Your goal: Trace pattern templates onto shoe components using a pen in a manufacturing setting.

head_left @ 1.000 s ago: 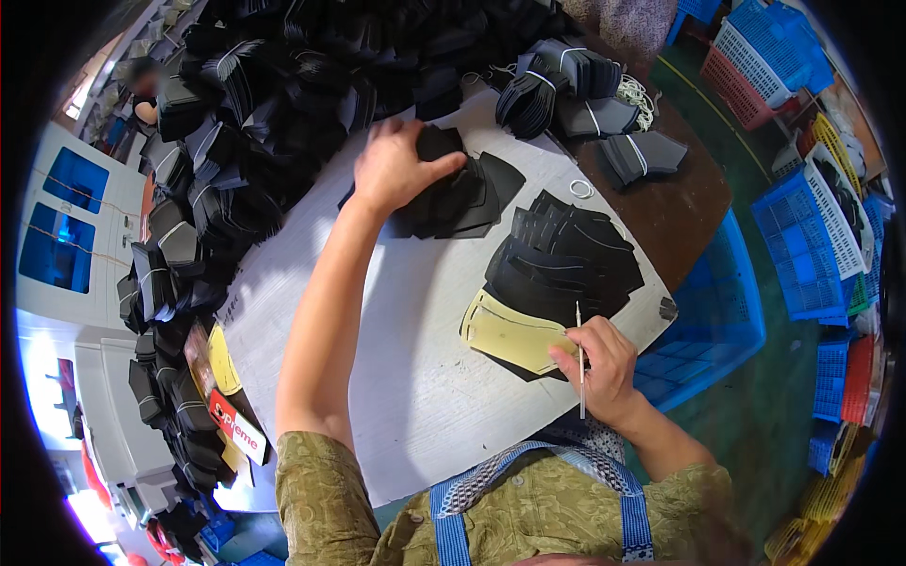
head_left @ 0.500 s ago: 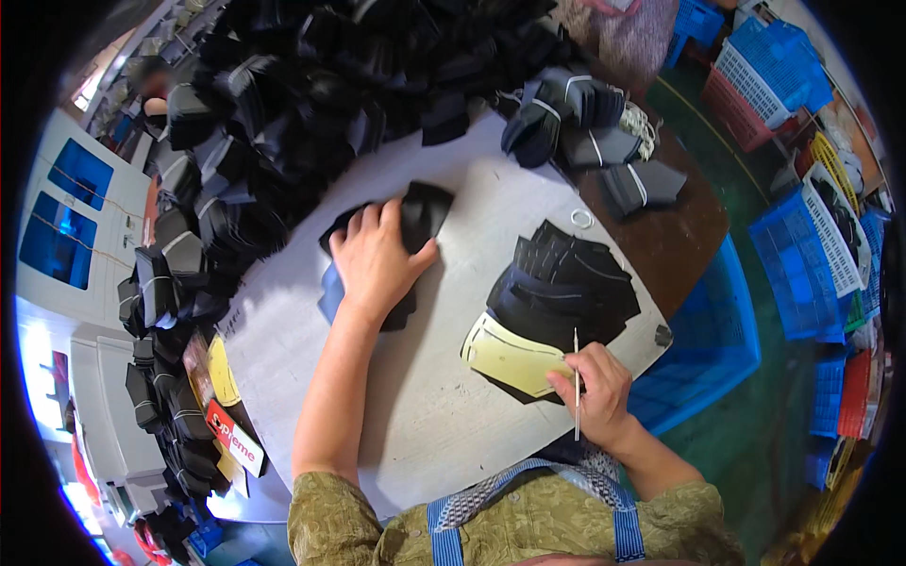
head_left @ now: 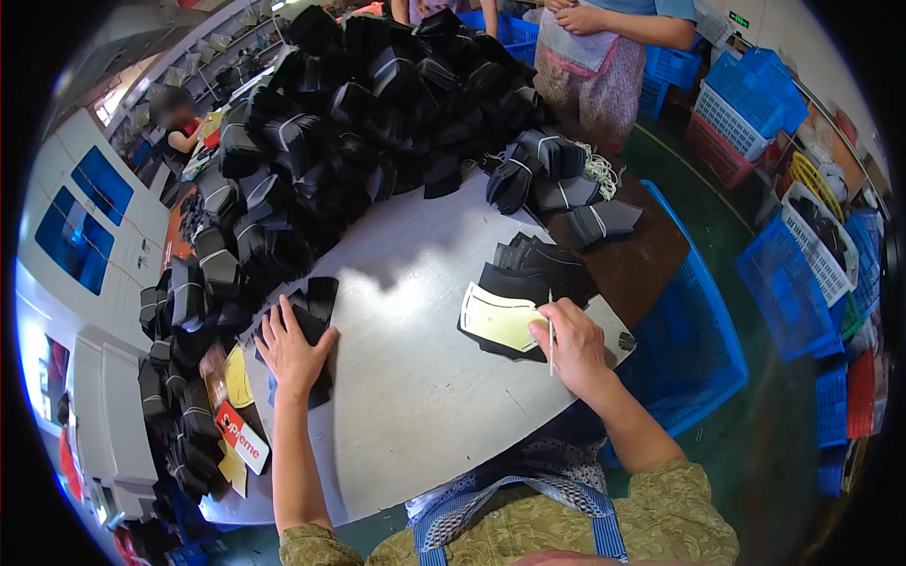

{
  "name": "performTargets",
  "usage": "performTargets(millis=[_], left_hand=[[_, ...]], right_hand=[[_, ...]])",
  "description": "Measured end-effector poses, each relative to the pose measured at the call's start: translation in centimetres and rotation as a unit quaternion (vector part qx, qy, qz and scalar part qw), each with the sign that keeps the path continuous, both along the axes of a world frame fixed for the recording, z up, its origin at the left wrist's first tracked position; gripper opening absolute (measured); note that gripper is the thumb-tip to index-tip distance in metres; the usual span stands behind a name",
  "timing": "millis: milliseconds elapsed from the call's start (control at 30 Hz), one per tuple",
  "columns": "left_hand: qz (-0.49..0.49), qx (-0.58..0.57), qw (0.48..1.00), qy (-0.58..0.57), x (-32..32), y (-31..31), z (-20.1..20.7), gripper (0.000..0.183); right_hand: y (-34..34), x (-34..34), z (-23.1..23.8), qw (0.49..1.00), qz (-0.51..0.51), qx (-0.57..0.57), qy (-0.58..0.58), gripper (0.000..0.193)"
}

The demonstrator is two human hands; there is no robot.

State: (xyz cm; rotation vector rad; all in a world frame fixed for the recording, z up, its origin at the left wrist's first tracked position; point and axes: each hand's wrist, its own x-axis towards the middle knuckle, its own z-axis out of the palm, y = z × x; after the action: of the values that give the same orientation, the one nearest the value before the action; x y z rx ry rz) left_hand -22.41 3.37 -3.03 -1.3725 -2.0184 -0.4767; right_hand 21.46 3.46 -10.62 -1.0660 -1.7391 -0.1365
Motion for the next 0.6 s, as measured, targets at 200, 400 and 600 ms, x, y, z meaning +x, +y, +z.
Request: performTargets(millis=[200, 400, 600], left_hand=[[-0.394, -0.038, 0.911, -0.116, 6.7, -9.4, -4.4, 0.105], [-0.578, 0.020, 0.697, -0.424, 11.3, -15.2, -9.8, 0.057], [-0.409, 0.012, 0.912, -0.020, 7.7, -21.8, -11.6, 0.071]], right_hand=[[-4.6, -4.6, -0.9, 0.891, 0.260, -0.096, 0.359, 0.017], [-9.3, -13.5, -5.2, 0.962, 0.273, -0.020, 0.000, 0.017], [-13.4, -11.7, -6.5, 0.720, 0.464, -0.473, 0.204, 0.041]])
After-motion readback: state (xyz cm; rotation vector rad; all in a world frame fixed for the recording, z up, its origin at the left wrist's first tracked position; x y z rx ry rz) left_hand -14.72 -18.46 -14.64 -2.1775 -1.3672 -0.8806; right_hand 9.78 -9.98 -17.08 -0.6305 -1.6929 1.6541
